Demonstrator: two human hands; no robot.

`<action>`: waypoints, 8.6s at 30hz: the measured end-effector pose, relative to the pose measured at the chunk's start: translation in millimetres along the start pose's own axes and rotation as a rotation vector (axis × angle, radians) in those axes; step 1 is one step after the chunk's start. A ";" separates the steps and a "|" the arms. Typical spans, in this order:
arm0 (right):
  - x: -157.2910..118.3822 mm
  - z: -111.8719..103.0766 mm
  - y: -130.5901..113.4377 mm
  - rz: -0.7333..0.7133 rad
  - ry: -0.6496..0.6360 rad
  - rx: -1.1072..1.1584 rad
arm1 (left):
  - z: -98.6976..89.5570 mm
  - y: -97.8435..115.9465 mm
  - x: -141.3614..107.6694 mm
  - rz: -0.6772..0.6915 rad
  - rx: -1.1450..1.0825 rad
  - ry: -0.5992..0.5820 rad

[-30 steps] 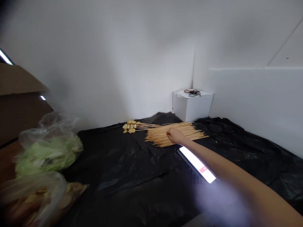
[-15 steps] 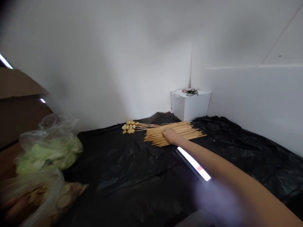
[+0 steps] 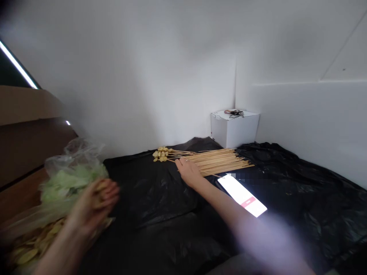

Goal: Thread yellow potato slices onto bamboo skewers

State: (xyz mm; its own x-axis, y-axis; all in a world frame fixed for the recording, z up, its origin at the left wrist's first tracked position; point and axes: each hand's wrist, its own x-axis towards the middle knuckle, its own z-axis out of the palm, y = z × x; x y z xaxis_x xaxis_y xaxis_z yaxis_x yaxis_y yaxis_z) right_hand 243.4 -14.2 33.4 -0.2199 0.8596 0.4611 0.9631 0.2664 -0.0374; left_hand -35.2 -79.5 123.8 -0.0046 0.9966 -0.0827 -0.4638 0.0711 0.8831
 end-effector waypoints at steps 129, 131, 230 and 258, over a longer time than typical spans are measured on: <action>-36.3 1.9 -53.1 -0.007 -0.252 0.147 | -1.4 -124.9 81.0 -0.222 -0.442 0.162; -36.4 1.5 -53.6 -0.009 -0.258 0.150 | -2.1 -126.4 81.3 -0.210 -0.413 0.158; -35.7 -3.5 -55.8 0.020 -0.290 0.085 | 3.3 -130.5 78.7 -0.106 -0.228 0.226; -35.8 -1.7 -55.2 0.010 -0.306 0.120 | 1.5 -133.6 79.0 -0.079 -0.146 0.183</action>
State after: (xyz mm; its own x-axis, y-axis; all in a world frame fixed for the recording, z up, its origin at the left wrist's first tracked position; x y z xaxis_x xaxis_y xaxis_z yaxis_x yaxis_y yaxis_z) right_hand 198.4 -60.4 20.5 -0.2649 0.9487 0.1728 0.9442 0.2915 -0.1530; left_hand 27.8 -10.3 0.0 -0.1173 0.9630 -0.2425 -0.5924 0.1282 0.7954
